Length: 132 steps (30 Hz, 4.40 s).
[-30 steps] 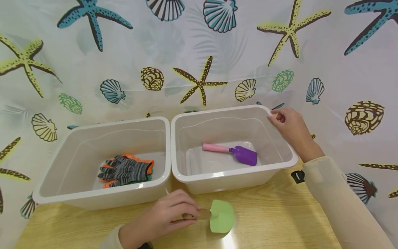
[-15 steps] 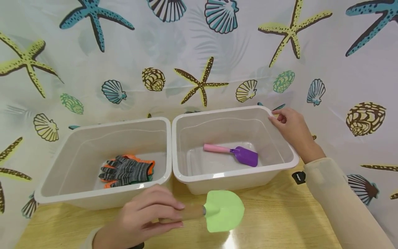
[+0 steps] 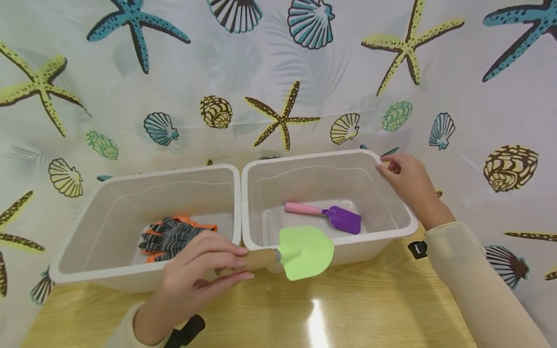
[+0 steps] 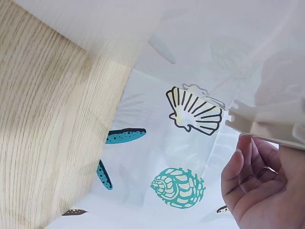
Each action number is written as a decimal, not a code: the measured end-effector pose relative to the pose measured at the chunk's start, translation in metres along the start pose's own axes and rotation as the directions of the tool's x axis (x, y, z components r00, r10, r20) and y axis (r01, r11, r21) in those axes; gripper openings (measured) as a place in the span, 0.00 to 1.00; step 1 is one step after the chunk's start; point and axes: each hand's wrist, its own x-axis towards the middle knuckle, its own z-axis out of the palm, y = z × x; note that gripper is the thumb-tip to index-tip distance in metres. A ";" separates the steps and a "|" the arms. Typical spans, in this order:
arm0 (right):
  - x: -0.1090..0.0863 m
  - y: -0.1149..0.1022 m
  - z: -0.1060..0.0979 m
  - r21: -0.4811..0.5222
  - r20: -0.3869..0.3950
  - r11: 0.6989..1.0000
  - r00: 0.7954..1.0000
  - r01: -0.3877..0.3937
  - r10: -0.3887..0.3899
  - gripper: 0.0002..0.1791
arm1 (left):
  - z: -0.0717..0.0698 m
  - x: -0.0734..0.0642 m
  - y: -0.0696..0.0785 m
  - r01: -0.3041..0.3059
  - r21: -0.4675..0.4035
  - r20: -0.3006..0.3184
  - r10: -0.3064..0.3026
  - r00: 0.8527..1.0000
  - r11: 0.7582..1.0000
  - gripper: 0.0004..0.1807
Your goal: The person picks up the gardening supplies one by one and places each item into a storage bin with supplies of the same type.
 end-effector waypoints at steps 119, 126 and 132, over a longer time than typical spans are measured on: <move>0.000 0.009 0.005 0.101 0.023 0.994 0.999 -0.045 0.043 0.27 | 0.128 0.012 -0.075 0.692 0.387 0.553 -0.754 0.354 0.609 0.12; -0.002 0.009 0.005 0.120 0.042 0.989 0.996 -0.082 0.077 0.29 | 0.127 0.012 -0.074 0.582 0.473 0.518 -0.743 0.423 0.662 0.10; 0.000 0.007 0.004 0.115 0.040 0.990 0.996 -0.078 0.074 0.29 | 0.125 0.011 -0.072 0.558 0.477 0.483 -0.733 0.478 0.679 0.09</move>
